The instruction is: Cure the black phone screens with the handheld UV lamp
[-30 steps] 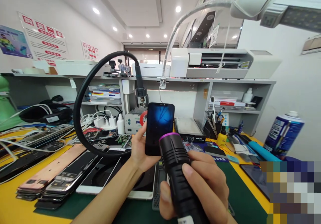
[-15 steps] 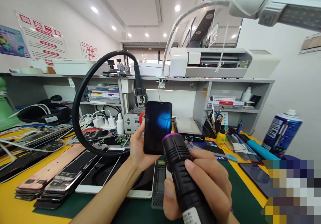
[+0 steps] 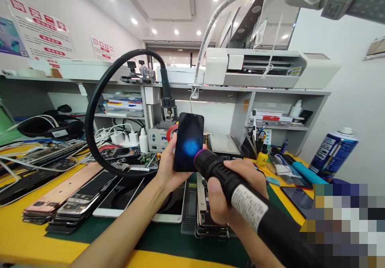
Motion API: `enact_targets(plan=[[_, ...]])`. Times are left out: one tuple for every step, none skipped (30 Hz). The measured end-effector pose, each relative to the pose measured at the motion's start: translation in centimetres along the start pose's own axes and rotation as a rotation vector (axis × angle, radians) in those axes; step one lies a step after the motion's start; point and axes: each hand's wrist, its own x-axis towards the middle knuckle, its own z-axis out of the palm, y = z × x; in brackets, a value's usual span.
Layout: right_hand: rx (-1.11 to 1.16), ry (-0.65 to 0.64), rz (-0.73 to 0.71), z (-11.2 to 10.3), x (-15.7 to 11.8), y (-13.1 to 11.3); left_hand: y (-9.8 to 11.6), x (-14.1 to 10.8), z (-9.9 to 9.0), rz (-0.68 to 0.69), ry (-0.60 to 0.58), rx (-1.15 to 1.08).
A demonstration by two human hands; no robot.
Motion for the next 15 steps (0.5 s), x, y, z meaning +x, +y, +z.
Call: enact_targets(plan=[[-0.048, 0.024, -0.009, 0.1, -0.1, 0.5, 0.1, 0.0, 0.0, 0.006, 0.002, 0.041], [-0.090, 0.032, -0.007, 0.1, -0.1, 1.1, 0.2, 0.0, 0.0, 0.017, 0.009, 0.095], [-0.128, 0.019, 0.006, 0.1, -0.2, 1.7, 0.2, 0.0, 0.0, 0.035, 0.024, 0.161], [-0.155, 0.009, 0.020, 0.0, -0.4, 2.3, 0.3, 0.0, -0.1, 0.061, 0.050, 0.233], [-0.175, 0.004, 0.036, -0.1, -0.5, 2.9, 0.3, 0.1, -0.1, 0.090, 0.081, 0.305], [-0.195, -0.003, 0.056, -0.2, -0.6, 3.5, 0.3, 0.2, -0.2, 0.114, 0.113, 0.376], [-0.212, -0.008, 0.080, -0.3, -0.8, 4.1, 0.2, 0.2, -0.3, 0.130, 0.142, 0.444], [-0.229, -0.013, 0.105, -0.3, -0.9, 4.6, 0.1, 0.3, -0.3, 0.137, 0.167, 0.509], [-0.246, -0.017, 0.128, -0.4, -1.0, 5.2, 0.0, 0.3, -0.3, 0.142, 0.183, 0.576], [-0.266, -0.020, 0.146, -0.4, -1.1, 5.6, 0.0, 0.2, -0.3, 0.147, 0.192, 0.648], [-0.288, -0.021, 0.158, -0.5, -1.2, 6.1, -0.1, 0.1, -0.3, 0.157, 0.204, 0.733], [-0.312, -0.022, 0.164, -0.6, -1.3, 6.5, -0.1, -0.1, -0.2, 0.174, 0.227, 0.836], [-0.339, -0.024, 0.168, -0.7, -1.4, 6.8, -0.1, -0.3, 0.0, 0.193, 0.260, 0.958], [-0.368, -0.028, 0.171, -0.9, -1.5, 7.2, -0.1, -0.5, 0.1, 0.207, 0.304, 1.094], [-0.399, -0.034, 0.175, -1.0, -1.7, 7.5, 0.0, -0.8, 0.3, 0.211, 0.353, 1.235]])
